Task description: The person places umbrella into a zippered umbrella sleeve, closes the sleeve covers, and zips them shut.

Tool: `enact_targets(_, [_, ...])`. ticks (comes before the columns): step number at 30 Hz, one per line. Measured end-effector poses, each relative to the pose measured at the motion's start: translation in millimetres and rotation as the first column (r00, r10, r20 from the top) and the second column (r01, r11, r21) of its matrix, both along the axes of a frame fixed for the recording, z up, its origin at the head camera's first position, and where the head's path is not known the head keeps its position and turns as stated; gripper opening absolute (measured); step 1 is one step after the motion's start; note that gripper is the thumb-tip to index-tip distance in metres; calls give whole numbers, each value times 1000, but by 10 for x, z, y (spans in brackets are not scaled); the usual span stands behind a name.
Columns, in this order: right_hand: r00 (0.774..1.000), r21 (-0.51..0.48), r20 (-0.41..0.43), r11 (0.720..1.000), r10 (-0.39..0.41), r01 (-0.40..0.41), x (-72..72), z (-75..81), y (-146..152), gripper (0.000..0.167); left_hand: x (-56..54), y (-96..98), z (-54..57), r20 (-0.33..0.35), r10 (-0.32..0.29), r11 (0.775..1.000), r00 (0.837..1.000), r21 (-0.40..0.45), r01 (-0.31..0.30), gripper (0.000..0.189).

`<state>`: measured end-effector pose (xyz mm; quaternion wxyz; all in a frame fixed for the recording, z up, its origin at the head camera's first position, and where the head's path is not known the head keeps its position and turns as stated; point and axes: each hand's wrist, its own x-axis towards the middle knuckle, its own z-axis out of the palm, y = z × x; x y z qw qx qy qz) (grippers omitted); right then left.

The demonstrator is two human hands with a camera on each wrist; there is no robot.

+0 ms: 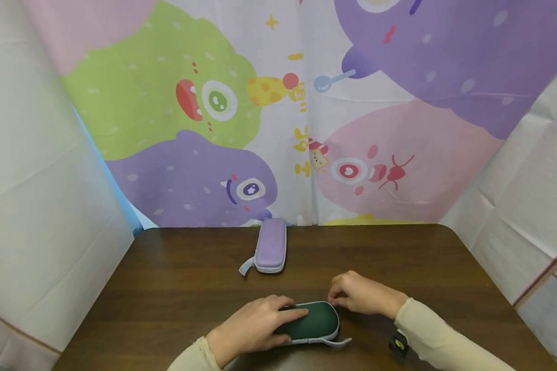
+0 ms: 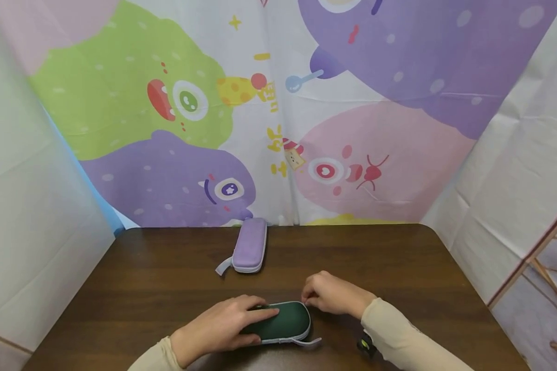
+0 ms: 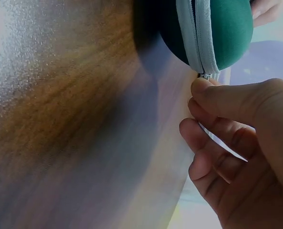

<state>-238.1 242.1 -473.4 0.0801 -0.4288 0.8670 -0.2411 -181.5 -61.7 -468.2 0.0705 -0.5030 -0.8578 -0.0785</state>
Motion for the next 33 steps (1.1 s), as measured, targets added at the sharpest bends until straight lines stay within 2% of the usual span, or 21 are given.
enact_targets(3, [1000, -2, 15, 1000, -18, 18, 18, -29, 3, 12, 5, -5, -20, -74, -56, 998, 996, 2, 56, 59])
enact_targets(6, [999, -3, 19, 999, -32, 32, 22, -50, 5, 12, -3, -5, -25, -105, -111, 994, 988, -7, 111, 55])
enact_targets(11, [999, -21, 11, 999, -37, 37, 33, -77, 13, 10, 0, -4, -8, -73, -126, 992, 989, -28, 124, 54])
enact_targets(23, [999, -83, -23, 996, -26, 24, 101, -109, 132, 7, -25, 21, 4, -19, -134, 991, 991, -15, 134, 53])
enact_targets(33, [997, -37, 5, 996, -76, 76, 198, -94, 151, 8, -37, 23, 6, 6, -142, 989, 990, 32, 142, 51])
